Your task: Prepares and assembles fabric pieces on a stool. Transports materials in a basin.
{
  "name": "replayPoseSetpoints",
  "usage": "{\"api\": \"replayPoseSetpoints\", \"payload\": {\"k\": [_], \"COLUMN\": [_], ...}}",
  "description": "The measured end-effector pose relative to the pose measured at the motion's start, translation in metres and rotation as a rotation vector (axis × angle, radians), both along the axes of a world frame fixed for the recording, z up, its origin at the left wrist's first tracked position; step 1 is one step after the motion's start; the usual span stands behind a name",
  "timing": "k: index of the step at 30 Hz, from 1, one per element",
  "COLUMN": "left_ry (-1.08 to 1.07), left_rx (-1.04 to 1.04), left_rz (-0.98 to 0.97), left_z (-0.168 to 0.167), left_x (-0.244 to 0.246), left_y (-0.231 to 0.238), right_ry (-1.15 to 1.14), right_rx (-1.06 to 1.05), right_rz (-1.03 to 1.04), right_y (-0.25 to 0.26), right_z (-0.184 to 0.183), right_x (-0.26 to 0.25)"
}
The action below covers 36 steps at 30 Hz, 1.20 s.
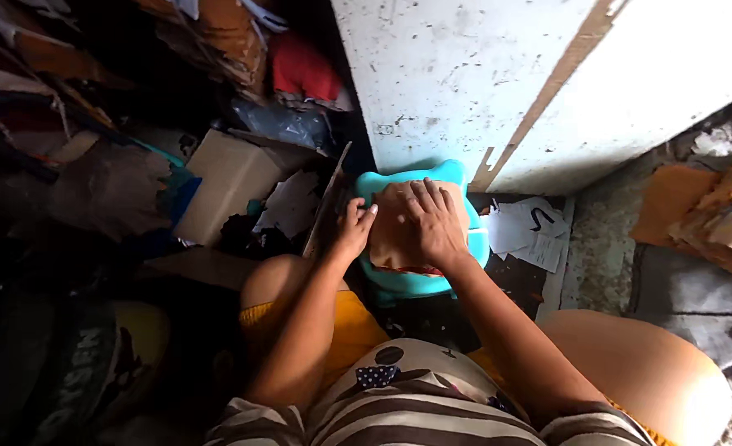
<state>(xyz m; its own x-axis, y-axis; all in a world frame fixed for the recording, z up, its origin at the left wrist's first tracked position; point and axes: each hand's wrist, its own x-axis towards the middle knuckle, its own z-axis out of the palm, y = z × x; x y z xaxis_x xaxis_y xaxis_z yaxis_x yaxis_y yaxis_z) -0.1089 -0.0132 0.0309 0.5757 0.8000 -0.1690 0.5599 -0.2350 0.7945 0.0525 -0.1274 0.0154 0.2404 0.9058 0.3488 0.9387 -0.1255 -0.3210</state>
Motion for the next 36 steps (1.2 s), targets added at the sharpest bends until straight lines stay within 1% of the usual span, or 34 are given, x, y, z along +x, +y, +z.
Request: {"api": "replayPoseSetpoints", "payload": {"k": [2,4,8,11,15,19,23,26,28,30,32,34,36], "left_ry": [0.014,-0.044,-0.13,-0.194,-0.303,-0.425,-0.338,-0.32,-0.328,-0.351,-0.322,-0.286,-0.238], "left_rx": [-0.152,-0.231,-0.226,-0.258,-0.281,-0.217,-0.183,-0.174,-0.145,-0.094,-0.069,-0.061,-0.066], "left_rz": [0.031,0.032,-0.015,0.017,0.053,0.049,-0.01,-0.07,-0.084,-0.078,-0.071,-0.058,-0.037], "left_z": [-0.008,-0.009,-0.013,-0.011,-0.009,-0.023,-0.009,-0.006,-0.011,-0.023,-0.025,-0.025,-0.021], "left_x": [-0.005,-0.005,-0.006,0.007,0.025,0.036,0.025,0.022,0.024,0.029,0.03,0.032,0.033], "left_y": [0.005,0.005,0.01,0.015,0.019,0.026,0.015,0.01,0.013,0.019,0.02,0.019,0.014], "right_ry": [-0.019,-0.009,-0.06,-0.12,-0.161,-0.173,-0.159,-0.067,-0.021,-0.025,-0.039,-0.039,-0.025], "right_rx": [-0.136,-0.216,-0.117,-0.025,0.004,0.022,-0.008,-0.097,-0.071,-0.042,-0.061,-0.117,-0.163], "right_rz": [-0.004,-0.047,-0.102,-0.123,-0.134,-0.144,-0.129,-0.08,-0.1,-0.151,-0.177,-0.18,-0.17], "right_y": [0.012,0.015,0.011,0.01,0.008,0.007,0.009,0.009,0.01,0.011,0.013,0.016,0.017], "right_z": [-0.011,-0.02,-0.033,-0.041,-0.047,-0.05,-0.044,-0.028,-0.017,-0.01,-0.014,-0.027,-0.03], "right_x": [-0.006,-0.008,-0.009,-0.012,-0.013,-0.012,-0.011,-0.007,-0.006,-0.006,-0.008,-0.009,-0.01]}}
